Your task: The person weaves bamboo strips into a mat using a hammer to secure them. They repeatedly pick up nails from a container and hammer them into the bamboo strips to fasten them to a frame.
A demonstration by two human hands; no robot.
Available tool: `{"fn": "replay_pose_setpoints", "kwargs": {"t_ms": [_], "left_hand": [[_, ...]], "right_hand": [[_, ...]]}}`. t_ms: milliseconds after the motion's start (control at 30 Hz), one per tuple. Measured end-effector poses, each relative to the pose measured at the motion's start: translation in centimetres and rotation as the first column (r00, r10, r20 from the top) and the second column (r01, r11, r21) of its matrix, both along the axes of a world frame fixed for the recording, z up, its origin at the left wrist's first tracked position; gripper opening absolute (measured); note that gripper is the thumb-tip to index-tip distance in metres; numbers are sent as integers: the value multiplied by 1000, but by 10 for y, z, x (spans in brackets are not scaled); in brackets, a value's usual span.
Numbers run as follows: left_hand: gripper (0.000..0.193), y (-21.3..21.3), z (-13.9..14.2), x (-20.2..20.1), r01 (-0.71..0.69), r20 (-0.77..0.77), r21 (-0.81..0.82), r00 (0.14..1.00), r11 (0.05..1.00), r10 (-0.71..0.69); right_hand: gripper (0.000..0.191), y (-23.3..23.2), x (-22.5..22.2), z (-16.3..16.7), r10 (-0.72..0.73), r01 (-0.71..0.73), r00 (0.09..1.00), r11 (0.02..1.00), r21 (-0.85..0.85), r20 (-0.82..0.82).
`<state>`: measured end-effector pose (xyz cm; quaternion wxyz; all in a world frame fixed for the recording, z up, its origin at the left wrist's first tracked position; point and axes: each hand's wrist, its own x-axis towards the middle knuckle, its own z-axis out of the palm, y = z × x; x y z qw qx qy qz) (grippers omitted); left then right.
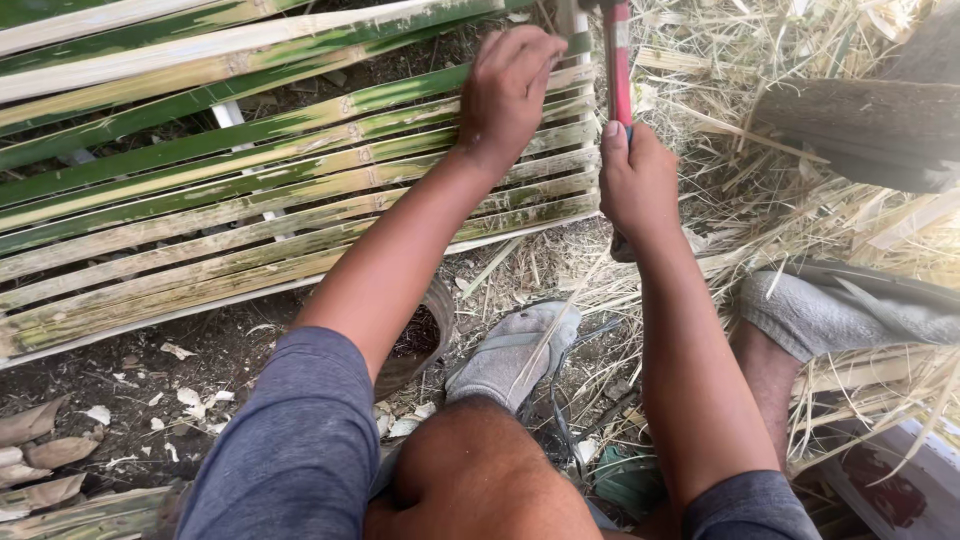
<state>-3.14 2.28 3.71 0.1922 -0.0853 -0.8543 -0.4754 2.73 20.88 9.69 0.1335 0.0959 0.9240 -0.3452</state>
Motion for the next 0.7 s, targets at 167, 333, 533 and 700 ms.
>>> {"fn": "replay_pose_setpoints", "kwargs": {"t_ms": [167, 333, 533, 700], "left_hand": [[23, 34, -20, -30, -71, 44, -70, 996, 995, 75], [13, 36, -23, -30, 39, 178, -134, 984, 990, -15], [13, 32, -20, -28, 97, 216, -90, 973, 991, -75], [10, 35, -20, -27, 89, 218, -99, 974, 991, -65]], "right_hand": [[42, 15, 15, -1, -1, 1, 998, 1000, 6, -57], [40, 22, 43, -3, -42, 41, 995, 999, -7, -91], [34, 21, 63, 15, -26, 13, 988, 996, -89, -155], [31, 5, 58, 23, -3, -6, 988, 998, -57, -153]]}}
